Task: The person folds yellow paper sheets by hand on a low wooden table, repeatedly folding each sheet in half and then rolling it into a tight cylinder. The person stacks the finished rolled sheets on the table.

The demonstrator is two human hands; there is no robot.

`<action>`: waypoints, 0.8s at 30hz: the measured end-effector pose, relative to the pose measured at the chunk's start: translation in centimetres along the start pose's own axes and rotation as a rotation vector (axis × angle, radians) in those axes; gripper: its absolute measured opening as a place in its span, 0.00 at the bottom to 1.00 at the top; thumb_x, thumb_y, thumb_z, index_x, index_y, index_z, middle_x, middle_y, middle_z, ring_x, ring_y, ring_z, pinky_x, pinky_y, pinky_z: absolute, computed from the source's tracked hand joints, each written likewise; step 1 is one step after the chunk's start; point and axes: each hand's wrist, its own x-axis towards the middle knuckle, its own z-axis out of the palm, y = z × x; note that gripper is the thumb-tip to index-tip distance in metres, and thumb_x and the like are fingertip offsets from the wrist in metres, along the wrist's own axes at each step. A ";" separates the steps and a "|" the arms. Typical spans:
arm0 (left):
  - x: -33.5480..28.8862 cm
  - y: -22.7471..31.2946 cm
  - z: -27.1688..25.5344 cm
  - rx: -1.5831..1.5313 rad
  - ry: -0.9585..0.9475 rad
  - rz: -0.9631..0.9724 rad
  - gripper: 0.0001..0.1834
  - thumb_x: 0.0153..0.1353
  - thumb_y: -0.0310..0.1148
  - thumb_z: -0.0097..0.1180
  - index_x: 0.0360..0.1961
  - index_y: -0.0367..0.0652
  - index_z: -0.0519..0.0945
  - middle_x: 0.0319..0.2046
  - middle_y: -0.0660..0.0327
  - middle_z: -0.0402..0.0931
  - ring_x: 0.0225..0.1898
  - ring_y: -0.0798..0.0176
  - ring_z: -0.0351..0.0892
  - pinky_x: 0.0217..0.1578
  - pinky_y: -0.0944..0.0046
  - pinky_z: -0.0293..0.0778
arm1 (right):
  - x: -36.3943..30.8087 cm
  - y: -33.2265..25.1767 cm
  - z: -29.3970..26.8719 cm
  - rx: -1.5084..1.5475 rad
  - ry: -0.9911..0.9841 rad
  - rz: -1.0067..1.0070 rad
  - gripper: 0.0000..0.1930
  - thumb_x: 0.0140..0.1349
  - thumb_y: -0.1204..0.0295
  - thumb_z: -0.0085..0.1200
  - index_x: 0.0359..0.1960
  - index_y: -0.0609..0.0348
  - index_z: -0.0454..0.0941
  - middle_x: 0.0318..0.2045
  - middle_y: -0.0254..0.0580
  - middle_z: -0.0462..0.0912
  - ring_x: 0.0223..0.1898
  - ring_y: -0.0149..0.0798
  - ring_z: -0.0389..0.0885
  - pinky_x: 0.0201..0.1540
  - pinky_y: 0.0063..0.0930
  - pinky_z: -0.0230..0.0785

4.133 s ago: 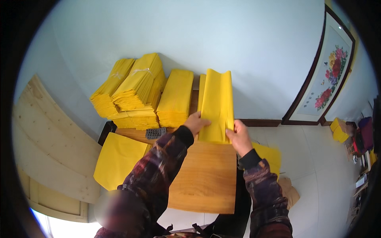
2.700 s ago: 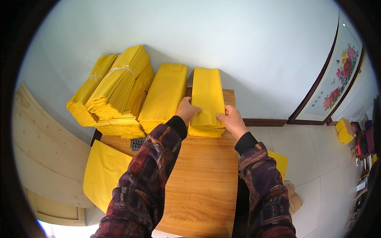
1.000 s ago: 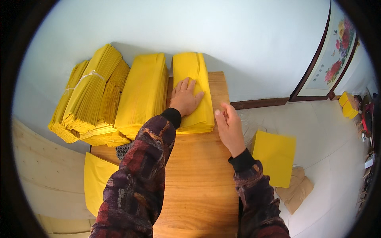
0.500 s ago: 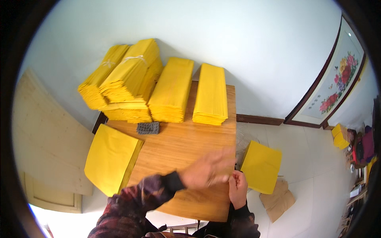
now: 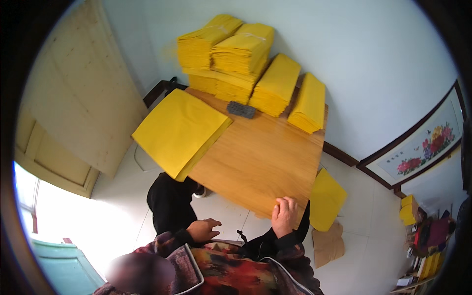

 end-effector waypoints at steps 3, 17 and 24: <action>0.1 -2.3 1.6 0.210 -0.239 -0.033 0.23 0.60 0.45 0.49 0.53 0.45 0.75 0.47 0.51 0.78 0.44 0.48 0.79 0.45 0.53 0.75 | 0.0 0.0 0.2 -0.033 0.015 -0.001 0.11 0.53 0.76 0.52 0.40 0.57 0.73 0.43 0.46 0.72 0.46 0.52 0.69 0.49 0.45 0.62; 1.4 -6.2 3.0 -0.025 -0.008 0.086 0.21 0.59 0.42 0.54 0.49 0.43 0.77 0.42 0.51 0.80 0.41 0.53 0.81 0.43 0.57 0.76 | -0.4 0.2 1.1 -0.128 0.062 -0.003 0.11 0.53 0.76 0.52 0.40 0.56 0.74 0.43 0.45 0.73 0.47 0.53 0.69 0.49 0.45 0.64; 1.7 -5.2 2.6 0.071 -0.096 0.054 0.22 0.59 0.45 0.52 0.51 0.45 0.77 0.43 0.52 0.79 0.43 0.51 0.80 0.45 0.56 0.75 | -0.3 0.0 0.9 -0.129 0.051 0.017 0.11 0.53 0.76 0.53 0.40 0.56 0.73 0.43 0.45 0.72 0.47 0.53 0.69 0.49 0.44 0.63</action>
